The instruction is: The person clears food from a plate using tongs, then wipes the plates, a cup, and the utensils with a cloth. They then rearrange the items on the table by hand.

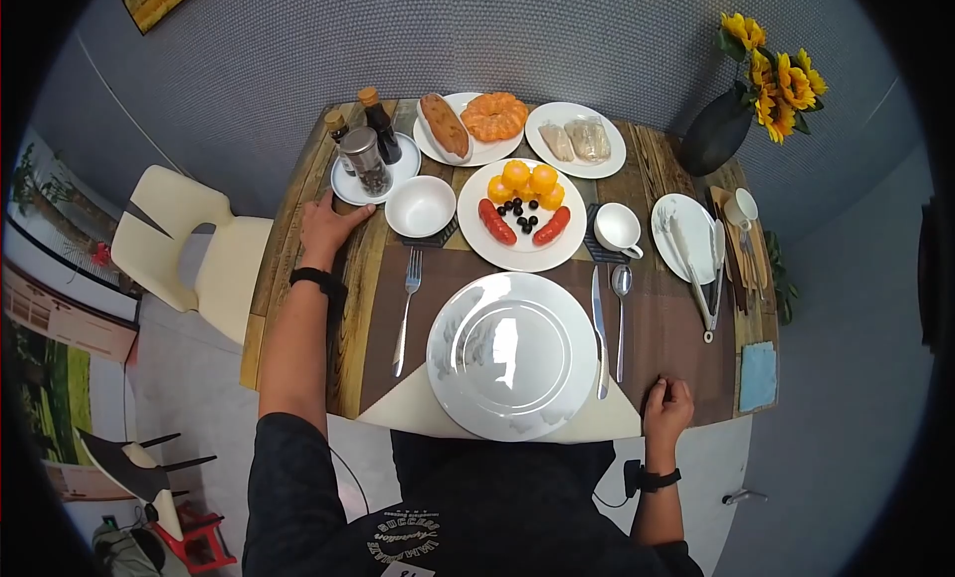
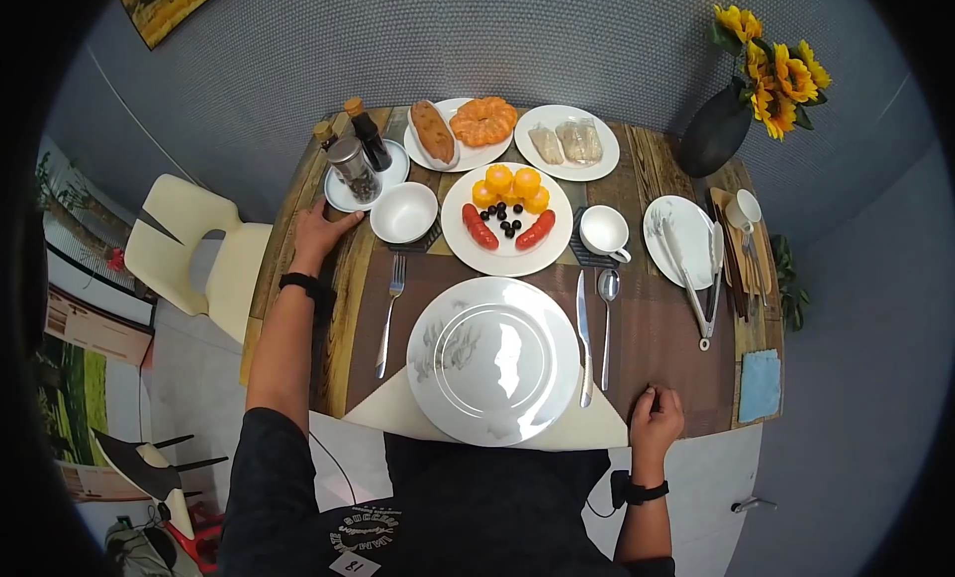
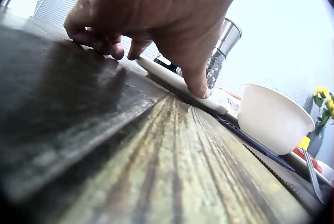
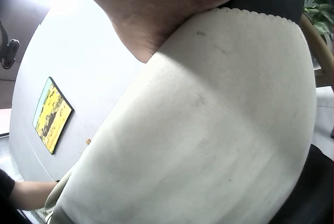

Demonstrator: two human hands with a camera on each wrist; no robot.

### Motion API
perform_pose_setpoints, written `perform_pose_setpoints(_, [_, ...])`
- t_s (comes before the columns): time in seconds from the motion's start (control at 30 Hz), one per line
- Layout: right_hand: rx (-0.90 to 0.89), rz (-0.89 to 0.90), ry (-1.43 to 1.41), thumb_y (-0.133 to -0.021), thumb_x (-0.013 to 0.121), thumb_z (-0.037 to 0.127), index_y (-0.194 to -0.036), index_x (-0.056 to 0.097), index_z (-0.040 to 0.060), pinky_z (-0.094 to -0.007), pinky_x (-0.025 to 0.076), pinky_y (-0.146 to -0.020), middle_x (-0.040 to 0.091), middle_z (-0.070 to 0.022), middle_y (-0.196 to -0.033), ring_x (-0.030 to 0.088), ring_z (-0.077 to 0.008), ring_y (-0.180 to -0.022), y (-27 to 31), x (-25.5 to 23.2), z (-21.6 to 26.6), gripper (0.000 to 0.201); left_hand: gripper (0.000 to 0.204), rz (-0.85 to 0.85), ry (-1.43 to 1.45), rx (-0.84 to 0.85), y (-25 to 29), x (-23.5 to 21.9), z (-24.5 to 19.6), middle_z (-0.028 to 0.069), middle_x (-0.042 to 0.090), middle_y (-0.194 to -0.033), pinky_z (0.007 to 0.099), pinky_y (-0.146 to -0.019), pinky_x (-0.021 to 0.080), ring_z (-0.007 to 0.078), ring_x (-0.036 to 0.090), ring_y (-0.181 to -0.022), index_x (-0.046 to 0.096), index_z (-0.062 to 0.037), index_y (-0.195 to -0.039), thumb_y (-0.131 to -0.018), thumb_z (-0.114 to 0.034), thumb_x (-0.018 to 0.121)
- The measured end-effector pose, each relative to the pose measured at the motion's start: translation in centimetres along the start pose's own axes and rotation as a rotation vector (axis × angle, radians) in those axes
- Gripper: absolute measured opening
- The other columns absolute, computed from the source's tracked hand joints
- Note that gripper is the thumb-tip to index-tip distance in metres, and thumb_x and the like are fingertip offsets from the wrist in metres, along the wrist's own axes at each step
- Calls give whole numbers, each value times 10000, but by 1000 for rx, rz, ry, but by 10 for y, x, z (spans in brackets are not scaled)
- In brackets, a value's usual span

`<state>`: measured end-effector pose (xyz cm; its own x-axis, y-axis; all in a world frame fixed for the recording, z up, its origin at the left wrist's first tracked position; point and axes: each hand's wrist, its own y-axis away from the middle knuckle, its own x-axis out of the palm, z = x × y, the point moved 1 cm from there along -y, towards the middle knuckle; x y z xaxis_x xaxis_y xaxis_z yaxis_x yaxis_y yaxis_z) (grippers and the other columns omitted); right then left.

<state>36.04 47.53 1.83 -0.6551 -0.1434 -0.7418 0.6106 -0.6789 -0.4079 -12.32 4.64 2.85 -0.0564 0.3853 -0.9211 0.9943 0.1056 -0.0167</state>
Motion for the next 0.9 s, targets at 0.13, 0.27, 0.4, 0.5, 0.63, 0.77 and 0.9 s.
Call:
perform_pose_setpoints(0.13, [8,-8,-17,-905,625,61,-909,696,-34,-411,517,-691,671,-182,-843,667,-355,-760,1,-1,-1,119,1054,-41,43,120,-2,11,21,187,558,-1291,450,-1029,476,345,565,-1240,532,-74,-1451,-652,-691,832])
perform_pose_setpoints(0.27, [22,-13,-41,-909,622,60,-913,699,-32,-407,519,-689,674,-178,-845,671,-350,-758,0,-1,0,121,805,53,636,243,12,15,46,161,637,-1172,357,-946,499,213,611,-1082,550,-13,-1402,-797,-458,839])
perform_pose_setpoints(0.4, [4,-23,-49,-912,618,62,-930,701,-30,-401,522,-688,678,-176,-849,677,-342,-759,2,-1,-1,125,206,127,613,355,119,-52,36,58,695,-927,295,-750,489,128,608,-830,705,14,-1030,-914,-154,737])
perform_pose_setpoints(0.5, [-2,-26,-55,-913,617,63,-936,700,-30,-398,522,-686,678,-177,-849,679,-336,-759,1,0,-2,127,136,29,611,419,196,-69,42,78,646,-781,304,-674,468,169,597,-731,704,5,-852,-895,-118,741])
perform_pose_setpoints(0.63, [14,-11,-65,-914,620,65,-934,701,-28,-395,520,-683,676,-176,-846,675,-329,-751,0,-2,2,125,325,-93,408,315,248,-41,97,112,521,-641,363,-518,360,224,474,-548,544,9,-674,-889,-122,749])
perform_pose_setpoints(0.77, [-5,-9,-51,-914,622,65,-937,704,-27,-393,519,-682,675,-176,-847,670,-331,-745,2,-1,-2,125,385,-278,393,264,264,-21,92,123,457,-599,390,-493,321,254,423,-510,475,-8,-647,-888,-139,745])
perform_pose_setpoints(0.9, [0,-18,-57,-915,623,74,-927,703,-34,-400,520,-697,678,-183,-843,672,-339,-757,1,-2,0,135,392,-279,371,261,264,-27,78,128,470,-602,395,-498,337,277,448,-513,482,-10,-639,-888,-158,746])
